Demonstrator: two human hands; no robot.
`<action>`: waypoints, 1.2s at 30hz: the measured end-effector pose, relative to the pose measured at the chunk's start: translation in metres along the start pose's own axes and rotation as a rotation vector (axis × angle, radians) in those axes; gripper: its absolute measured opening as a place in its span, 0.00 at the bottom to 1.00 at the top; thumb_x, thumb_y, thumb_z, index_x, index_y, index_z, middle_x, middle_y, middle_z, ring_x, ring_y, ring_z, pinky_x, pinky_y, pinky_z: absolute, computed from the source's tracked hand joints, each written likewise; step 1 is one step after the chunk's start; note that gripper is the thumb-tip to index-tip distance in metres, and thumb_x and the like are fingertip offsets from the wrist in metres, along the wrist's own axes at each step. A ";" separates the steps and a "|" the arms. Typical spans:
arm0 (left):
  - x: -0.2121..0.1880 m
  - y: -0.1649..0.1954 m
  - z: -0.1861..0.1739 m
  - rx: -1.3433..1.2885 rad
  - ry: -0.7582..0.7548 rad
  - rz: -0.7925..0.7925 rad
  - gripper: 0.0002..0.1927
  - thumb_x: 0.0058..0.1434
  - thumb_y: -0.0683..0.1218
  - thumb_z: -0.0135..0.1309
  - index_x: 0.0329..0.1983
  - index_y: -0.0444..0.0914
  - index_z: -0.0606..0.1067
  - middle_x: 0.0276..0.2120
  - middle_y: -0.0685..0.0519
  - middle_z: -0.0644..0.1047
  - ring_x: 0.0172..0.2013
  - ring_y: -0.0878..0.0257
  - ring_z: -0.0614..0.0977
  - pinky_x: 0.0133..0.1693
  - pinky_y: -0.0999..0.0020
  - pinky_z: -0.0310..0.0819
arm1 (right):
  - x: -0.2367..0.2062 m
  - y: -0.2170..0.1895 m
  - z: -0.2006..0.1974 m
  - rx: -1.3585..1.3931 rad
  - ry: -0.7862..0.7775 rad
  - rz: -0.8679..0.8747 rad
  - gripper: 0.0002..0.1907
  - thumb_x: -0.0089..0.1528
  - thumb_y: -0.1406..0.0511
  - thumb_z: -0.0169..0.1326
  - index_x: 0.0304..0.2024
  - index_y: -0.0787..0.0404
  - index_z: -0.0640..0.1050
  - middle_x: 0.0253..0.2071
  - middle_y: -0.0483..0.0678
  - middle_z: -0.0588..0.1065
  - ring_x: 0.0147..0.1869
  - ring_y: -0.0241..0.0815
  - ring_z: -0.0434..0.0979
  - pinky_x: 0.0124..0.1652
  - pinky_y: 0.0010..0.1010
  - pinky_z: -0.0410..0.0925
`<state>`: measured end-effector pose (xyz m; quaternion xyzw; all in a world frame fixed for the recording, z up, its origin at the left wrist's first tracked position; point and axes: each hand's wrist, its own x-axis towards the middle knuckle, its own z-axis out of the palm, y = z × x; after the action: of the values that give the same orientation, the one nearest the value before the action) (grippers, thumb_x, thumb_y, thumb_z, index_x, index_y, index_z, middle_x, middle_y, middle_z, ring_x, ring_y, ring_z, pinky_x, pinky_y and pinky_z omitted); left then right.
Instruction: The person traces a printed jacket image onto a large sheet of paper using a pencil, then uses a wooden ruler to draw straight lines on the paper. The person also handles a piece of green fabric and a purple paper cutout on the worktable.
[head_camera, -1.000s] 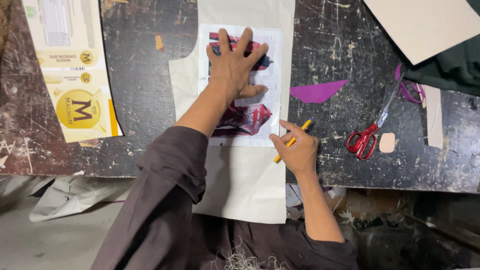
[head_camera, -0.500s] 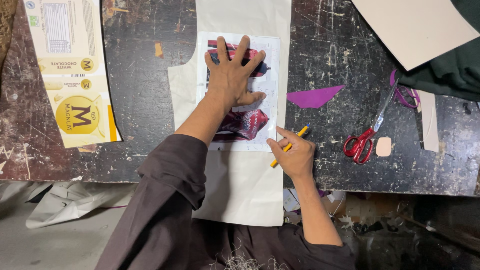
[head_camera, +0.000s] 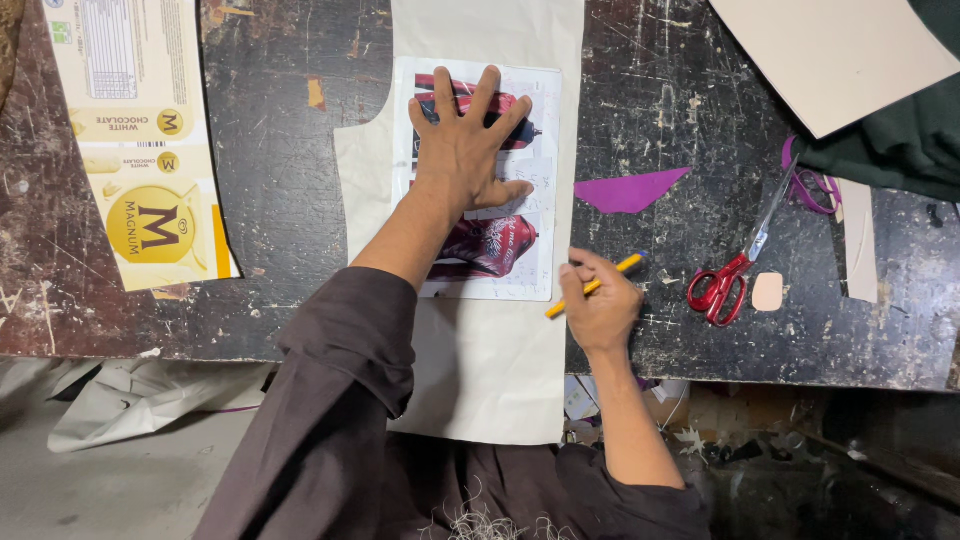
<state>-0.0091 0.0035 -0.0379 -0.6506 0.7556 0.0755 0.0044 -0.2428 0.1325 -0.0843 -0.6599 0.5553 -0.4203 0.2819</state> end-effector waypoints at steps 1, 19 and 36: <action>0.000 0.000 -0.001 0.001 -0.006 -0.001 0.58 0.40 0.78 0.62 0.74 0.63 0.55 0.75 0.48 0.47 0.68 0.22 0.44 0.56 0.15 0.50 | -0.001 0.004 -0.001 0.129 0.051 0.070 0.13 0.65 0.69 0.59 0.51 0.68 0.79 0.30 0.47 0.79 0.30 0.31 0.78 0.30 0.22 0.71; -0.005 0.002 -0.020 -0.035 -0.046 -0.020 0.66 0.30 0.80 0.66 0.74 0.62 0.55 0.75 0.48 0.47 0.69 0.23 0.44 0.58 0.17 0.49 | -0.007 0.001 0.010 -0.127 0.161 -0.065 0.16 0.59 0.68 0.69 0.38 0.63 0.72 0.27 0.46 0.75 0.29 0.35 0.77 0.33 0.26 0.71; -0.016 -0.003 -0.027 -0.074 0.008 -0.045 0.66 0.30 0.80 0.66 0.74 0.63 0.55 0.76 0.50 0.47 0.71 0.26 0.43 0.60 0.17 0.45 | 0.008 -0.034 0.015 -0.201 0.092 -0.084 0.20 0.52 0.68 0.72 0.43 0.63 0.78 0.23 0.44 0.73 0.24 0.33 0.73 0.33 0.24 0.70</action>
<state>-0.0009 0.0158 -0.0100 -0.6674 0.7375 0.1007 -0.0207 -0.2129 0.1310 -0.0612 -0.6875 0.5789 -0.4039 0.1707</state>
